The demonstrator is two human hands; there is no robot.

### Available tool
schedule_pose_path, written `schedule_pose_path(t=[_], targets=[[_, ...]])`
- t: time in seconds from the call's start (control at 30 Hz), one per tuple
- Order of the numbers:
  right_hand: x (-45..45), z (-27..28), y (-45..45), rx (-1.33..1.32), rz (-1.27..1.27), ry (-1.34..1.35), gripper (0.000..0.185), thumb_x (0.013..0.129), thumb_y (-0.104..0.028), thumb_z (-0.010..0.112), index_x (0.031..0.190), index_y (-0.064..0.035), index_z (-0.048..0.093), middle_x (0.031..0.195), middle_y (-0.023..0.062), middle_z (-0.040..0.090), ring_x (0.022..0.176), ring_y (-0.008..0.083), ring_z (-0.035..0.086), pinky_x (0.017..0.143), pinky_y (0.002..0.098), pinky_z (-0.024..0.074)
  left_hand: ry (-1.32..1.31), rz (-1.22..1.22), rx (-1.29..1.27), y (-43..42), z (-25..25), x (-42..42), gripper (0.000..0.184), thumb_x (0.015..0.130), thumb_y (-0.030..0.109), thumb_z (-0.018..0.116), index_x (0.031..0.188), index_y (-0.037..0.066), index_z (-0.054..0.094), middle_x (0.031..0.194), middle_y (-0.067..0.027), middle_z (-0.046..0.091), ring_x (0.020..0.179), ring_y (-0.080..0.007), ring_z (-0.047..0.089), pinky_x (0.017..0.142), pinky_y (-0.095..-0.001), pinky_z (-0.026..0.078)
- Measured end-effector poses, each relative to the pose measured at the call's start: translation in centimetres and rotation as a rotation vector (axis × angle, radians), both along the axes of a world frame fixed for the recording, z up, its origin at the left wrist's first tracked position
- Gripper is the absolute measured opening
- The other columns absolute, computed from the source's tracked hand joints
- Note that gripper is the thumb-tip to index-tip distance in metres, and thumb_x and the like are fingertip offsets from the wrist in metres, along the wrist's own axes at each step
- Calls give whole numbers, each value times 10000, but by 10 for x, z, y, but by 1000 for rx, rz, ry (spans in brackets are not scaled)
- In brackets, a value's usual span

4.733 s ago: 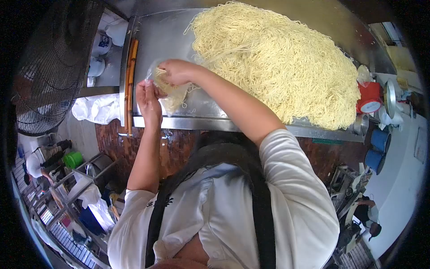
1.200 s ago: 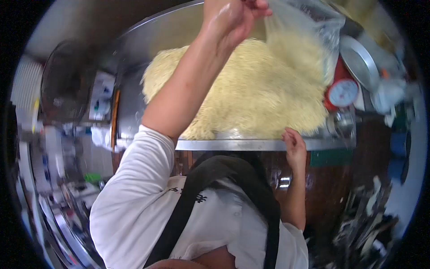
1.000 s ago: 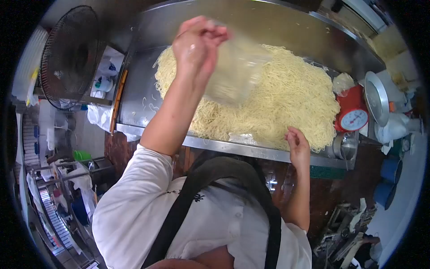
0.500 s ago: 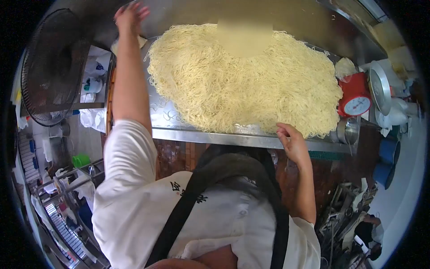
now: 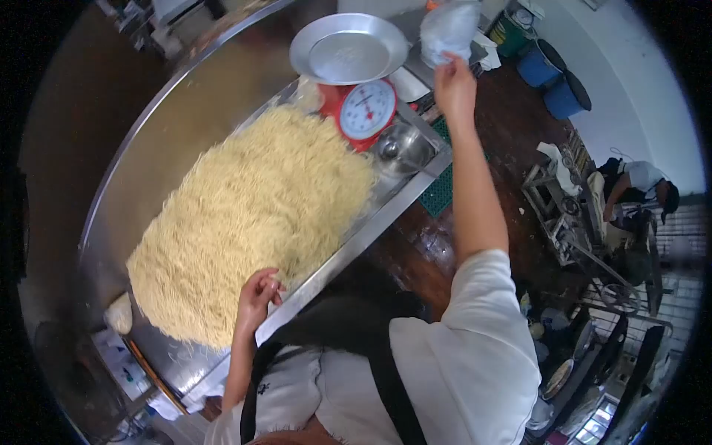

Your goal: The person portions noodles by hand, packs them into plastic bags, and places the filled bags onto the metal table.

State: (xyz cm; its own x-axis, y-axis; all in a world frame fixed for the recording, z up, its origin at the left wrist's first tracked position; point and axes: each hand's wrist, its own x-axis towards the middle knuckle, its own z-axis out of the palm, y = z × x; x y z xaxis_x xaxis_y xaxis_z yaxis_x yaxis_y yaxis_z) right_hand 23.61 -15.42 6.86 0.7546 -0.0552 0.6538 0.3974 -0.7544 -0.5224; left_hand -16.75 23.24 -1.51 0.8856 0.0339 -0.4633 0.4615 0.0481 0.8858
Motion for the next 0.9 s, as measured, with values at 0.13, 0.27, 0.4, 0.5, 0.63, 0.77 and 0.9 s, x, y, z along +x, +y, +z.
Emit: schedule_pose_path(t=[0.13,0.27,0.4,0.5,0.63,0.77,0.9], targets=[[201,-47,-105,-377,-356,166,648,810,-330,674,1257,108,507,1165,296,601,1098,425,595,925,469,493,3,99,42,-26,16,28,316,967,88,599,1269,11,543,869,-61,649,686,-104,570,636,-240,482],[286,-39,-130,-170,-500,235,824,826,-534,634,1308,113,470,1291,307,524,1204,475,512,1006,523,427,28,186,154,-29,24,36,323,965,106,611,1269,15,548,867,-59,642,698,-105,576,646,-242,488],[365,-24,-169,-101,-475,315,852,841,-645,550,1342,41,488,1349,257,514,1249,501,464,1039,551,385,108,276,218,-27,22,22,316,963,110,608,1260,15,554,871,-73,655,677,-113,584,629,-249,496],[410,-28,-188,-114,-475,337,675,874,-611,504,1200,-39,650,1359,199,552,1206,430,540,1015,496,428,166,300,274,-24,13,15,308,964,117,605,1246,5,556,868,-80,664,664,-118,586,614,-251,497],[423,-24,-207,-249,-375,176,608,841,-579,573,1096,-39,689,1170,186,657,1076,363,639,945,445,485,233,346,330,-16,10,20,308,964,144,629,1240,23,566,872,-48,646,702,-105,583,656,-235,492],[375,37,-176,266,-335,-137,418,873,-405,640,1097,-54,674,1050,138,709,934,307,676,866,412,523,167,347,265,-18,7,23,304,967,145,623,1238,19,568,866,-51,646,700,-105,581,663,-242,495],[176,100,-51,902,562,-318,286,928,-147,636,1175,-25,559,1183,117,618,955,244,626,848,455,546,58,350,204,-28,12,42,316,975,167,613,1240,2,565,884,-67,652,706,-115,584,671,-252,497]])
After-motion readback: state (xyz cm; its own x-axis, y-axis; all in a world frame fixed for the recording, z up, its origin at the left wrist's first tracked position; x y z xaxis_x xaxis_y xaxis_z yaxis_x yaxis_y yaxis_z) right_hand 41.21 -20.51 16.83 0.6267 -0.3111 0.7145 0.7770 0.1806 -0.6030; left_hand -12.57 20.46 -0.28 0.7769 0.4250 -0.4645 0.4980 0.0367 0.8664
